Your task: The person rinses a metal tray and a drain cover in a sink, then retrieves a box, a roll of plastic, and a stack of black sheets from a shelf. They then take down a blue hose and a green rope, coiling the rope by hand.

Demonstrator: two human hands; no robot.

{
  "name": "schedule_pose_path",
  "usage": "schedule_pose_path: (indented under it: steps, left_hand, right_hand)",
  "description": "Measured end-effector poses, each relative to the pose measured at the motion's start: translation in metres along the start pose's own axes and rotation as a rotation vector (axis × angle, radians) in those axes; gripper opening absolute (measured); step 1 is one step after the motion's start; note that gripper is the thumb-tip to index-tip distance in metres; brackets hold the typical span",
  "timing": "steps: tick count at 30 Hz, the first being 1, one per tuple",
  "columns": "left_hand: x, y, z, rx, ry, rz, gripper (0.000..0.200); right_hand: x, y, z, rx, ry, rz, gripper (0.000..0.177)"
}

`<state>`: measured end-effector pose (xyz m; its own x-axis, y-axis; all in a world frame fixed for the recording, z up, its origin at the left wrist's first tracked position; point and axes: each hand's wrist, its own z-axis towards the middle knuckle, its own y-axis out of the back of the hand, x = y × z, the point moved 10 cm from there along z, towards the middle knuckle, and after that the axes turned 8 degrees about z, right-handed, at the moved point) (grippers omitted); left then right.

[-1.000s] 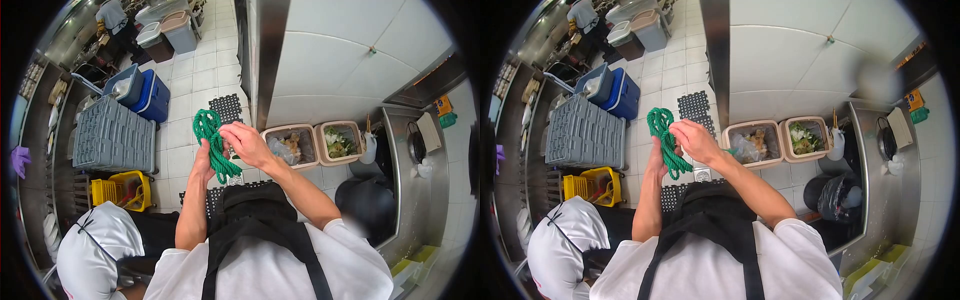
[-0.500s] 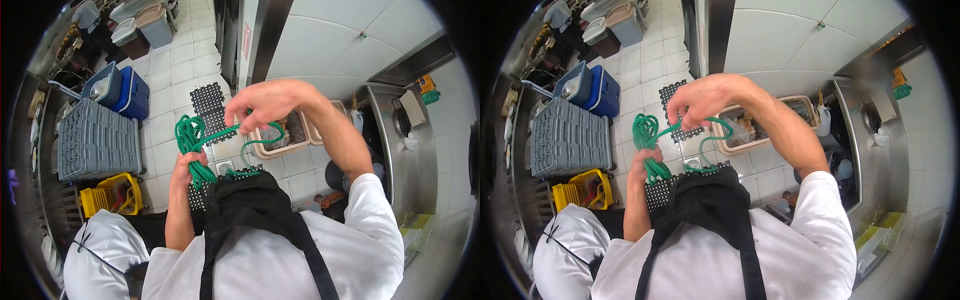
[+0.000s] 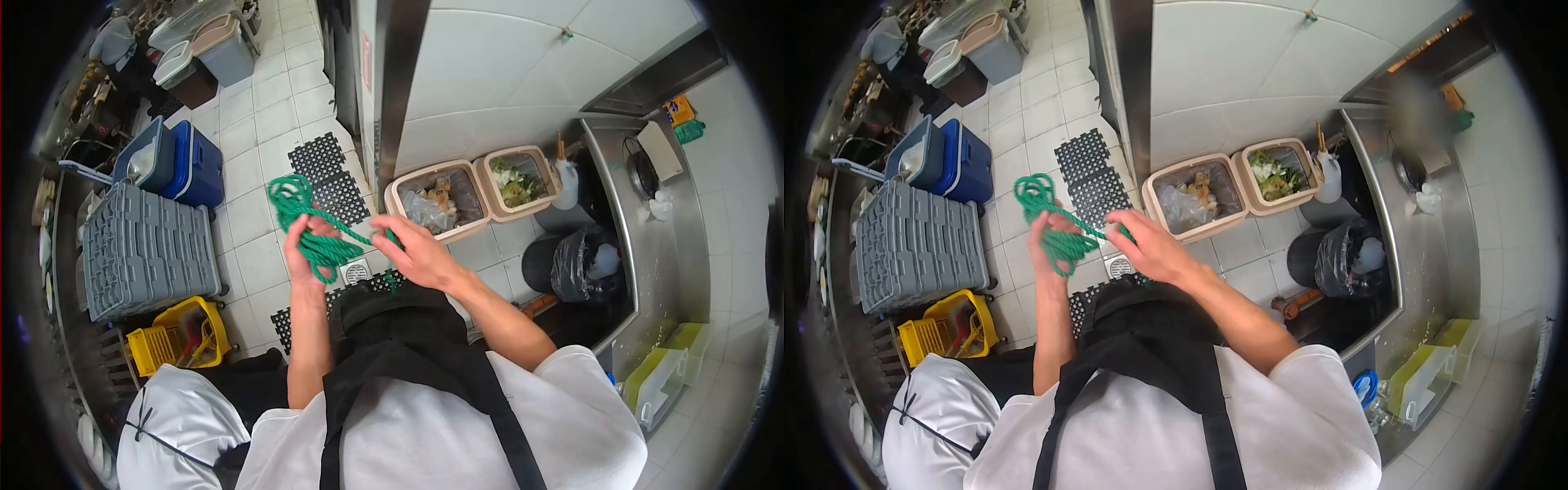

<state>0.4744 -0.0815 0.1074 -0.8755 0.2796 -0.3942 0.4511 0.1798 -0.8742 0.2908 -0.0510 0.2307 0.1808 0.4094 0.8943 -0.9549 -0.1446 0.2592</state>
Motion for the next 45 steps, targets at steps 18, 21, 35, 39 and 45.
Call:
schedule_pose_path:
  steps: [18,21,35,39,45]
  left_hand:
    - [0.146,-0.048,-0.005,-0.059,0.296,0.737,0.018]
    - [0.138,-0.055,-0.004,-0.075,0.218,0.862,0.021]
    - [0.074,-0.042,-0.021,-0.165,0.179,0.966,0.015]
    - [0.098,-0.058,-0.02,-0.03,0.188,1.023,0.036]
    - [0.101,-0.065,-0.013,0.043,0.058,0.979,0.044]
  right_hand:
    - [-0.01,0.103,-0.019,0.182,-0.073,-0.293,0.025]
    - [-0.033,0.106,-0.015,0.196,-0.054,-0.363,0.021]
    - [-0.019,0.1,0.015,0.41,-0.019,0.041,0.023]
    - [-0.036,0.069,0.009,-0.064,0.088,-0.084,0.02]
    - [-0.053,0.055,-0.006,-0.158,-0.169,0.091,0.024]
